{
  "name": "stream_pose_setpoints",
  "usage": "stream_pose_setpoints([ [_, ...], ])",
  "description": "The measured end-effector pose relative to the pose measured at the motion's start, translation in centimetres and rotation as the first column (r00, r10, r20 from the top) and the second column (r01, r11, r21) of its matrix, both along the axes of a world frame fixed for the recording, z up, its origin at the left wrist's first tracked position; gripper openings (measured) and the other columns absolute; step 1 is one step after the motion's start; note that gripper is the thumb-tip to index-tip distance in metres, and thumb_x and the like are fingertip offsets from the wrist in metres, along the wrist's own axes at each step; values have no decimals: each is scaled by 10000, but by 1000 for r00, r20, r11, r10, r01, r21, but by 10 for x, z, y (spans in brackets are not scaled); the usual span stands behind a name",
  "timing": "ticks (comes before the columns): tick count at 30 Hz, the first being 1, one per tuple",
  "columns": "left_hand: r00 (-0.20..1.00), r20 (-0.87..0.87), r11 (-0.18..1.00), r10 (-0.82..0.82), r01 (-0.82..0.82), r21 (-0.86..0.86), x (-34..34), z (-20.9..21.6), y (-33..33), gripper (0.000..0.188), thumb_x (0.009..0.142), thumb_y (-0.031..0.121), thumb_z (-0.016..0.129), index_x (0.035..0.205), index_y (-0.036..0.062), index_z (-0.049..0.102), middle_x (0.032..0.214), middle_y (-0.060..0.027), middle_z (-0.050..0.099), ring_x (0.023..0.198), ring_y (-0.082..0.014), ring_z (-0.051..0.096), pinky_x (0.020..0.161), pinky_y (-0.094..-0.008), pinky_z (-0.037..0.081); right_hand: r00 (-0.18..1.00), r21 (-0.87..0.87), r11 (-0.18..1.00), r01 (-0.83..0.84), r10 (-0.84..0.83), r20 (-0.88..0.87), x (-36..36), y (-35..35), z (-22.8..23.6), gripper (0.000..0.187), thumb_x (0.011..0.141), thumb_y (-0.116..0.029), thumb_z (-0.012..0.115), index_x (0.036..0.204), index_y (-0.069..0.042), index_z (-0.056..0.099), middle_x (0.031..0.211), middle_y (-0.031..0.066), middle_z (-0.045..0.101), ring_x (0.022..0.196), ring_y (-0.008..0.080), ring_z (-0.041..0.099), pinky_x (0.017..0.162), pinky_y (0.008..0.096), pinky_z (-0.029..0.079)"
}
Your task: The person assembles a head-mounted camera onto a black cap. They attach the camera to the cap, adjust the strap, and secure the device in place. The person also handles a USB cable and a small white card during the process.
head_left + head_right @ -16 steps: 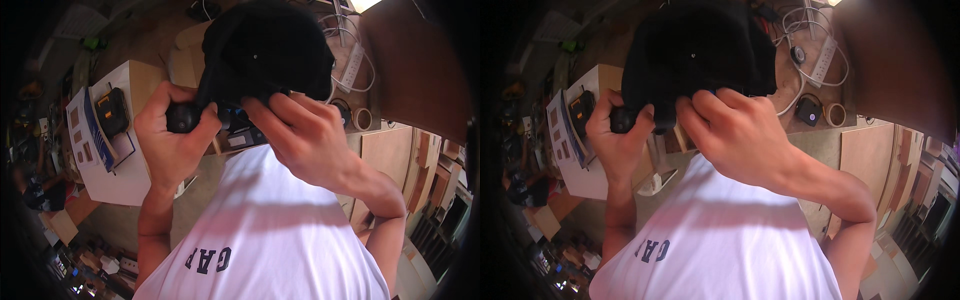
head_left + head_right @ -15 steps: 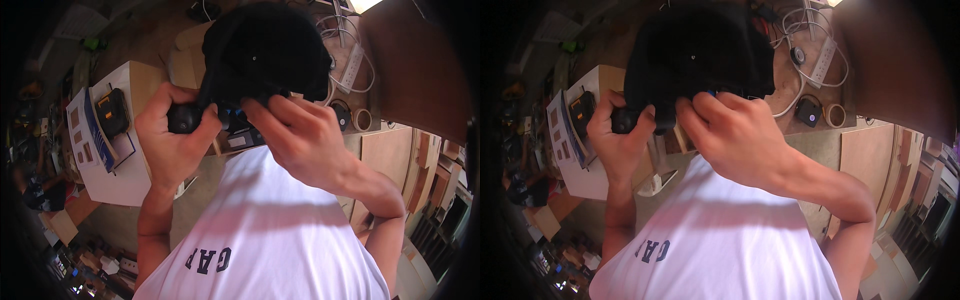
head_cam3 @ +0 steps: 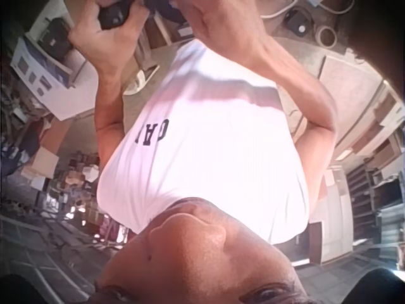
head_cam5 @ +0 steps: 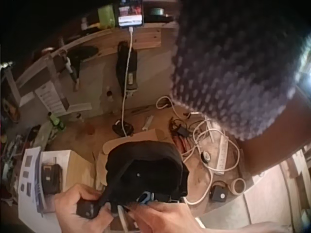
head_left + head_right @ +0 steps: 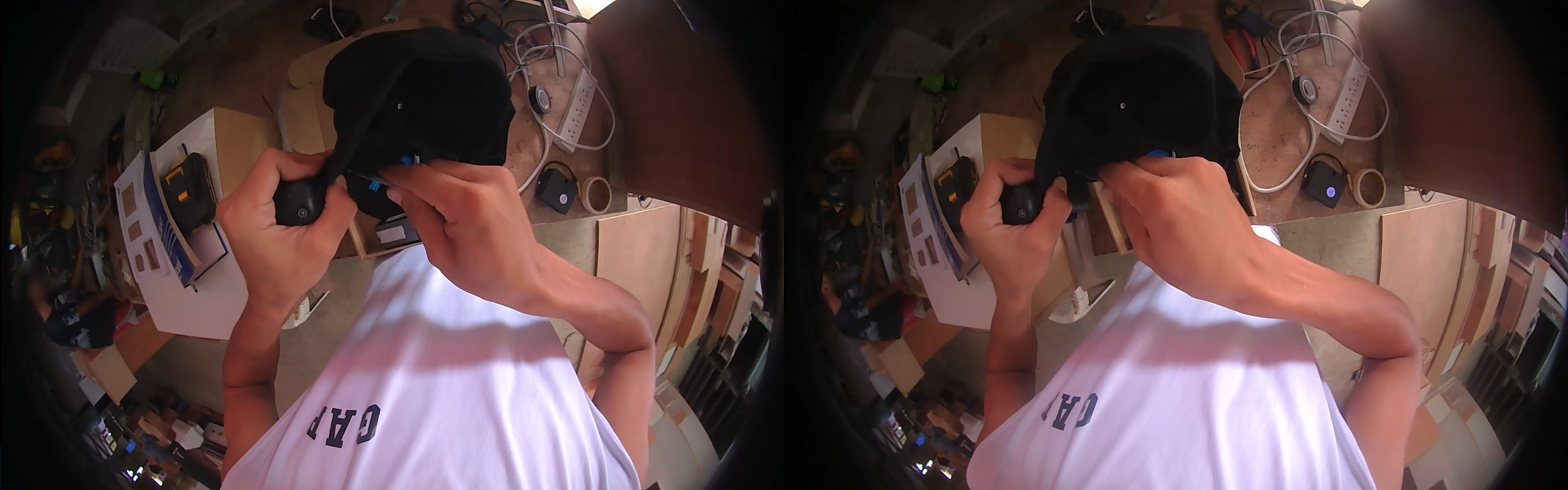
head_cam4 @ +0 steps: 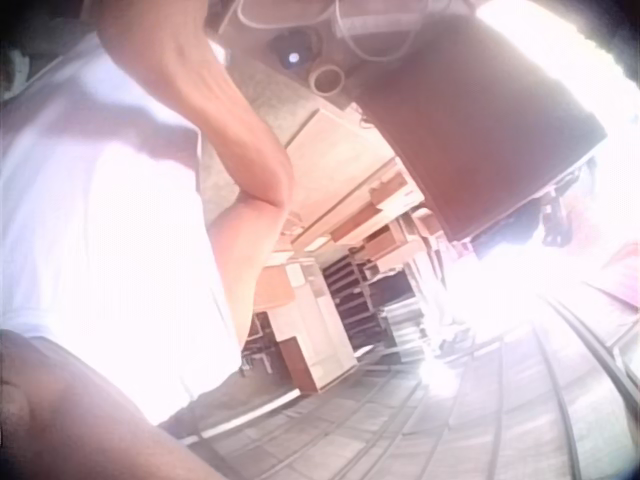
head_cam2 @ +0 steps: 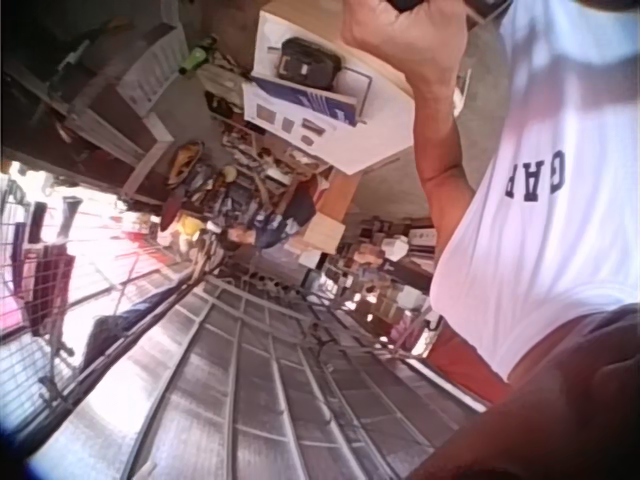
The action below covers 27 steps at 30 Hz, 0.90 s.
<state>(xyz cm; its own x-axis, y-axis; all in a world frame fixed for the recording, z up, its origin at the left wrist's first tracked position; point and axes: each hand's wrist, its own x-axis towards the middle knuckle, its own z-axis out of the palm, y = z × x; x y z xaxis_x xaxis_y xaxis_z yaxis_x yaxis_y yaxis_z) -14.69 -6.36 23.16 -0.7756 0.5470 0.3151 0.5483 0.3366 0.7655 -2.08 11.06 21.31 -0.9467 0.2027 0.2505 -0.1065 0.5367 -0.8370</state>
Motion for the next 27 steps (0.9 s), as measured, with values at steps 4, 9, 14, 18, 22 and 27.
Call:
stream_pose_setpoints([
  [4,1000,20,1000,3,-3,0,-2,-1,0,205,808,29,848,885,1,659,726,-8,699,657,-17,558,588,-230,461,1000,-1,1000,3,-3,-8,-1,6,1,257,951,35,738,1203,-4,771,817,159,705,680,333,717,591,399,543],
  [9,985,161,996,69,-76,41,-5,-5,-6,251,783,64,872,871,5,645,672,32,603,637,-7,508,553,-222,412,993,163,981,107,-98,-64,22,11,40,284,866,50,798,1143,-13,797,759,82,634,580,219,583,517,356,443],
  [14,990,138,999,35,-34,-13,-3,9,-7,246,763,85,867,810,10,637,633,47,554,599,-8,479,519,-227,376,945,444,879,174,-22,-327,17,13,29,565,628,10,830,1184,-91,832,698,-33,463,573,129,380,486,294,312],
  [18,982,187,999,22,-27,22,2,18,-5,233,752,87,849,775,14,629,630,45,555,593,-11,477,517,-230,367,932,497,845,196,-2,-363,15,12,32,582,584,-65,807,1162,-121,847,687,-51,411,576,127,356,491,290,314],
  [22,982,190,997,21,-34,65,4,20,-6,223,748,77,835,768,19,621,627,37,548,596,-17,472,524,-236,372,922,511,833,212,2,-386,15,9,31,573,592,-90,801,1160,-137,854,688,-58,403,580,129,348,499,286,317],
  [27,985,175,996,0,-16,87,2,16,-9,231,742,68,828,760,22,602,630,32,540,603,-25,460,533,-239,372,905,535,808,248,5,-426,16,7,28,590,566,-116,768,1148,-128,865,686,-59,399,584,125,334,508,283,304],
])
